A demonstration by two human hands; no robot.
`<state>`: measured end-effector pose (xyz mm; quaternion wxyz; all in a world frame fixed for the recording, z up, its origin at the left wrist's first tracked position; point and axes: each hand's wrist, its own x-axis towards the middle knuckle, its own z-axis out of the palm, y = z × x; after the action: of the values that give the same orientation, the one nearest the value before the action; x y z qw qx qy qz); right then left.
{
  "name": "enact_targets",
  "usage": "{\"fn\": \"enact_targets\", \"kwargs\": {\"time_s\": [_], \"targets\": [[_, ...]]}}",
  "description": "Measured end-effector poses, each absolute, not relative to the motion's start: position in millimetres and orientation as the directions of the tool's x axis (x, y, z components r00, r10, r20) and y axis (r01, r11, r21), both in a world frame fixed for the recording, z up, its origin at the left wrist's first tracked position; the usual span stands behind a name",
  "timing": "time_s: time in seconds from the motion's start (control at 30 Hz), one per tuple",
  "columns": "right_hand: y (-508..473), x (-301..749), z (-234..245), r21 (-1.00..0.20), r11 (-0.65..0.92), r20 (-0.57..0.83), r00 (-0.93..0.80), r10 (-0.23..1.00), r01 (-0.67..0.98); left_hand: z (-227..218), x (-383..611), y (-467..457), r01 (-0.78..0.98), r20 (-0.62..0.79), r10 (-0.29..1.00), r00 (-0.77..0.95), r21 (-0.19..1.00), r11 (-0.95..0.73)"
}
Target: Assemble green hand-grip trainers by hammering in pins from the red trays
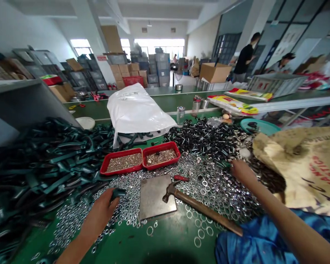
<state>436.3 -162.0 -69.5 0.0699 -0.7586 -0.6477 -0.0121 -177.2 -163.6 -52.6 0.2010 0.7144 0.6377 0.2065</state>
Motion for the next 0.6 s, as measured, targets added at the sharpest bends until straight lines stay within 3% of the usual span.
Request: {"fn": "enact_targets", "kwargs": {"time_s": [0.1, 0.23, 0.3, 0.47, 0.6], "targets": [[-157.0, 446.3, -67.7, -0.089, -0.108, 0.023, 0.110, 0.994, 0.990, -38.1, -143.4, -159.9, 0.668, -0.068, 0.995, -0.074, 0.737, 0.100], [-161.6, 448.3, -62.1, -0.156, -0.058, -0.022, 0.055, 0.998, 0.986, -37.5, -74.8, -166.0, 0.198, -0.248, 0.968, 0.025, 0.951, 0.239], [-165.3, 446.6, -56.7, -0.209, -0.066, -0.017, 0.064, 0.998, 0.976, -44.9, -42.7, -171.3, 0.045, -0.268, 0.957, 0.110, 0.963, 0.265], [-169.9, 435.3, -37.0, -0.390, -0.172, 0.044, 0.205, 0.978, 0.905, -61.4, -7.1, -168.1, -0.092, -0.259, 0.940, 0.223, 0.954, 0.285], [-164.2, 391.1, -25.7, -0.555, -0.200, 0.050, 0.272, 0.961, 0.807, -71.3, -11.5, -146.4, -0.368, -0.243, 0.933, 0.267, 0.869, 0.331]]}}
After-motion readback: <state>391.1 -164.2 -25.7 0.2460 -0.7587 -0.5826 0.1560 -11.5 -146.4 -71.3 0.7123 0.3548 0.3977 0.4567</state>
